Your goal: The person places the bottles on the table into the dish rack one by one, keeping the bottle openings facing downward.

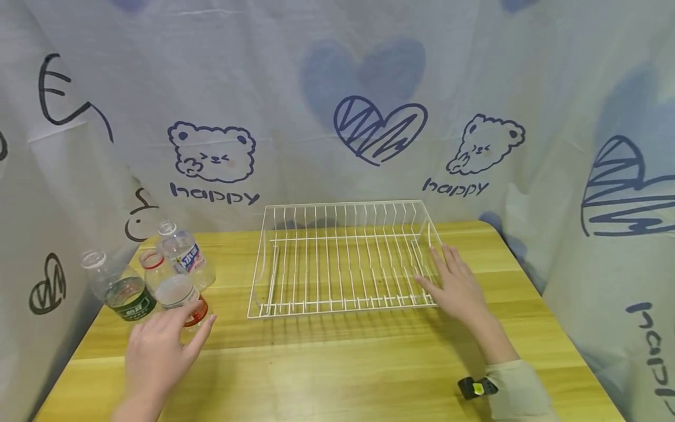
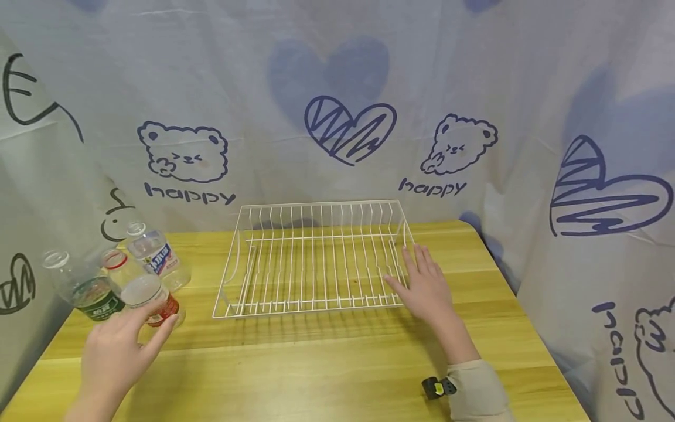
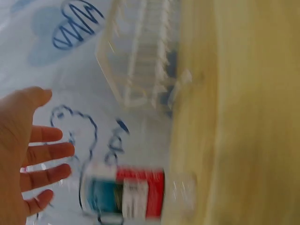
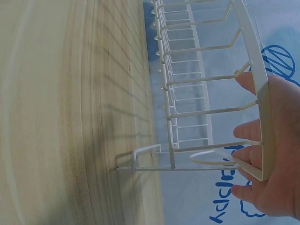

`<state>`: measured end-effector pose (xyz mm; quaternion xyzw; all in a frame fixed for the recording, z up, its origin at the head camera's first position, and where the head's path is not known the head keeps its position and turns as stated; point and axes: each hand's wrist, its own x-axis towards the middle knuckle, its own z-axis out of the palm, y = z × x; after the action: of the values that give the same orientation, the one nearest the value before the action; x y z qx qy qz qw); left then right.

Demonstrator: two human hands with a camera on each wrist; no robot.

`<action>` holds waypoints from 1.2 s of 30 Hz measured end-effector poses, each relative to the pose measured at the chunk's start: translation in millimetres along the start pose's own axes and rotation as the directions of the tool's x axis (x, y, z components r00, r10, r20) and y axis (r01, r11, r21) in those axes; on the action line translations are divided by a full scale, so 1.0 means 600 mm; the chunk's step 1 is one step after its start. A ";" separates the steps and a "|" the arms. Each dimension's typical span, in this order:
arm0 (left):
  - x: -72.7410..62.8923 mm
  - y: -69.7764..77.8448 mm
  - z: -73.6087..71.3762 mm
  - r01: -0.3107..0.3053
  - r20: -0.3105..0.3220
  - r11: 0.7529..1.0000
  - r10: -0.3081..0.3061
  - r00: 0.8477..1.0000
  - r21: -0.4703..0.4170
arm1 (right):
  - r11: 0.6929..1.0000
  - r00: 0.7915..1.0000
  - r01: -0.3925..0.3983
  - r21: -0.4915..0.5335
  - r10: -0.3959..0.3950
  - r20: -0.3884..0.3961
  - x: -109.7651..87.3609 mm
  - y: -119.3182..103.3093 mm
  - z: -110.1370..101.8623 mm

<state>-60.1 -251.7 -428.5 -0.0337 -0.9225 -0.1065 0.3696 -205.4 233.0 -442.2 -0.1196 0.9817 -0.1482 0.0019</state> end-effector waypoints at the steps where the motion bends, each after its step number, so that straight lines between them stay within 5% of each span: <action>1: -0.004 -0.010 -0.003 -0.008 0.001 1.000 0.008 1.000 0.020 | 1.000 1.000 0.000 -0.001 0.000 0.001 0.000 0.000 0.000; 7: -0.024 -0.072 -0.004 -0.043 0.052 0.991 0.036 0.998 0.129 | 1.000 1.000 0.002 -0.001 -0.002 -0.001 0.004 0.002 0.000; 11: -0.028 -0.105 -0.004 0.047 0.191 0.983 -0.082 0.978 0.178 | 1.000 1.000 0.001 -0.003 -0.001 -0.007 0.010 0.003 -0.002; 15: -0.034 -0.124 0.006 0.144 0.335 0.962 -0.219 0.916 0.232 | 1.000 1.000 0.001 0.000 -0.001 -0.003 0.007 0.002 -0.003; 20: -0.040 -0.133 0.031 0.251 0.461 0.931 -0.352 0.814 0.266 | 1.000 1.000 0.000 0.009 0.000 0.002 0.003 0.001 -0.001; 22: -0.041 -0.132 0.043 0.291 0.466 0.919 -0.386 0.796 0.266 | 1.000 1.000 -0.002 0.014 0.002 0.002 0.003 0.001 -0.001; 29: -0.040 -0.125 0.077 0.411 0.433 0.880 -0.474 0.766 0.238 | 1.000 1.000 -0.007 0.021 0.007 0.003 0.004 0.002 -0.003; 36: -0.035 -0.119 0.094 0.518 0.462 0.819 -0.569 0.680 0.247 | 1.000 1.000 -0.009 0.028 0.009 0.003 0.002 0.001 0.000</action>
<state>-93.1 -308.5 -494.9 0.2320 -0.9585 -0.1539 0.0610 -206.9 233.2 -442.2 -0.1152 0.9800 -0.1620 0.0056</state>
